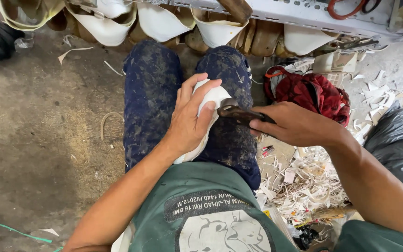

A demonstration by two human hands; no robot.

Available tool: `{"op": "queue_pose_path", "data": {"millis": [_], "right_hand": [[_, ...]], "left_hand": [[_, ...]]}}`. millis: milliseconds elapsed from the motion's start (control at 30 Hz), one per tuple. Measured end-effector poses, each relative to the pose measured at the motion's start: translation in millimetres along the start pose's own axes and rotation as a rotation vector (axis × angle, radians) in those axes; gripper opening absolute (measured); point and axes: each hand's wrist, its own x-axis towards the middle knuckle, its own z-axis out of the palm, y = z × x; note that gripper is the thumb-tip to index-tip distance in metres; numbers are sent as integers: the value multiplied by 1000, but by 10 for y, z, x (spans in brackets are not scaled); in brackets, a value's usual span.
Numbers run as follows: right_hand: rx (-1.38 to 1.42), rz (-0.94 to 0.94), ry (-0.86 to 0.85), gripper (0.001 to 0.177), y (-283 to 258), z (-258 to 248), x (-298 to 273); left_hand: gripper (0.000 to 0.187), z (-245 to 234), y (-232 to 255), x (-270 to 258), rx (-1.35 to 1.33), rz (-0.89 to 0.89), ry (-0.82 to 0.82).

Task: Manually lasting a shoe upper by pulling leather over a last using pliers and securing it with a hammer.

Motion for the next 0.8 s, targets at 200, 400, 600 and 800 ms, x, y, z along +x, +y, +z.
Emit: {"op": "queue_pose_path", "data": {"millis": [200, 400, 600, 800], "right_hand": [[-636, 17, 5, 35, -220, -194, -160], [-856, 90, 126, 49, -220, 358, -300], [-834, 137, 173, 45, -99, 601, -158], [-677, 73, 207, 39, -328, 395, -82]], "left_hand": [[47, 130, 134, -6, 111, 15, 50], [44, 96, 174, 22, 114, 11, 10], [50, 21, 66, -5, -31, -146, -95], [49, -19, 89, -24, -10, -129, -56]]}}
